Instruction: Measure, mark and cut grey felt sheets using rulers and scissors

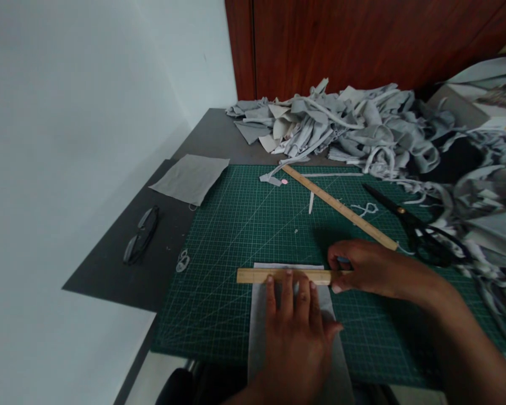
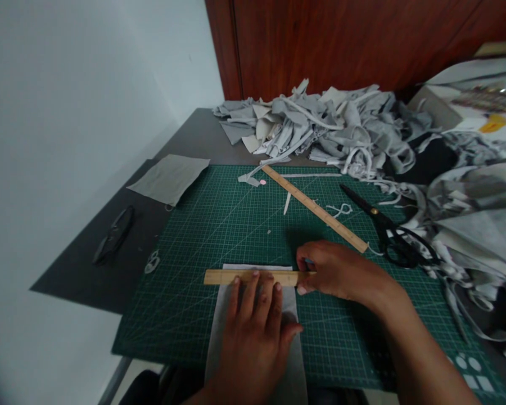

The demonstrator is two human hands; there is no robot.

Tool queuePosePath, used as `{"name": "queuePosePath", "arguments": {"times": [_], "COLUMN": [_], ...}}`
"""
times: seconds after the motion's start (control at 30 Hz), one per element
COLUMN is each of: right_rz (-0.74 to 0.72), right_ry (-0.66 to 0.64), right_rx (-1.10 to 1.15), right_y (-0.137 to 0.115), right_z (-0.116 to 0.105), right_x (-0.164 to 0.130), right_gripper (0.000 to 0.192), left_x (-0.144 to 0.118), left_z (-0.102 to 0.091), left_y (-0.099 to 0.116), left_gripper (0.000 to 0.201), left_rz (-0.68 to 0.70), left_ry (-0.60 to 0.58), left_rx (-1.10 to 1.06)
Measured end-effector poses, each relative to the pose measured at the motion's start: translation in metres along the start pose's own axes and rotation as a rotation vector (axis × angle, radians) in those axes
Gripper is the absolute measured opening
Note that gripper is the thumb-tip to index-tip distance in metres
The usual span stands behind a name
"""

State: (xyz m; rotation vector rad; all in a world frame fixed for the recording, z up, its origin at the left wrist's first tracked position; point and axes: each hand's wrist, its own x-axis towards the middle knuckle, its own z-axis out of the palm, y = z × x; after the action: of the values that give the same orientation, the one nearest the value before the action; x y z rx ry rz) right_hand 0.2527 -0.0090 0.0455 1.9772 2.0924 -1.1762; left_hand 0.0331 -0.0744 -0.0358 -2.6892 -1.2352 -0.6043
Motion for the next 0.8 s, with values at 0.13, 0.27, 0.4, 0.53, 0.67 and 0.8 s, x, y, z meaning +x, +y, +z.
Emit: {"name": "queuePosePath", "arguments": {"times": [0.13,0.27,0.4,0.53,0.67,0.8], "right_rz": [0.003,-0.008,-0.036,-0.025,-0.015,-0.026], "right_ry": [0.011,0.037,0.065,0.049,0.031,0.019], "right_rx": [0.001,0.003,-0.003,0.011,0.014,0.031], "right_y": [0.001,0.004,0.005,0.0043,0.0035,0.0078], "right_z": [0.0002,0.0024,0.0036,0.0034,0.0028,0.0032], "right_x": [-0.0001,0.0007,0.0003,0.0001,-0.0001,-0.0017], "right_gripper": [0.008,0.008,0.007,0.005,0.007,0.012], "left_x": [-0.0002,0.0007,0.0019,0.0023,0.0022,0.002], "left_z": [0.0005,-0.0032,-0.0059,-0.0059,-0.0058,-0.0055], "left_y": [0.0003,-0.0022,-0.0045,-0.0047,-0.0052,-0.0054], "left_gripper": [0.06,0.063,0.068,0.069,0.073,0.074], "left_rz": [-0.015,0.016,0.037,0.044,0.045,0.051], "left_ry": [0.017,-0.01,-0.039,-0.045,-0.057,-0.05], "left_rx": [-0.03,-0.024,-0.017,0.0,0.004,-0.001]}}
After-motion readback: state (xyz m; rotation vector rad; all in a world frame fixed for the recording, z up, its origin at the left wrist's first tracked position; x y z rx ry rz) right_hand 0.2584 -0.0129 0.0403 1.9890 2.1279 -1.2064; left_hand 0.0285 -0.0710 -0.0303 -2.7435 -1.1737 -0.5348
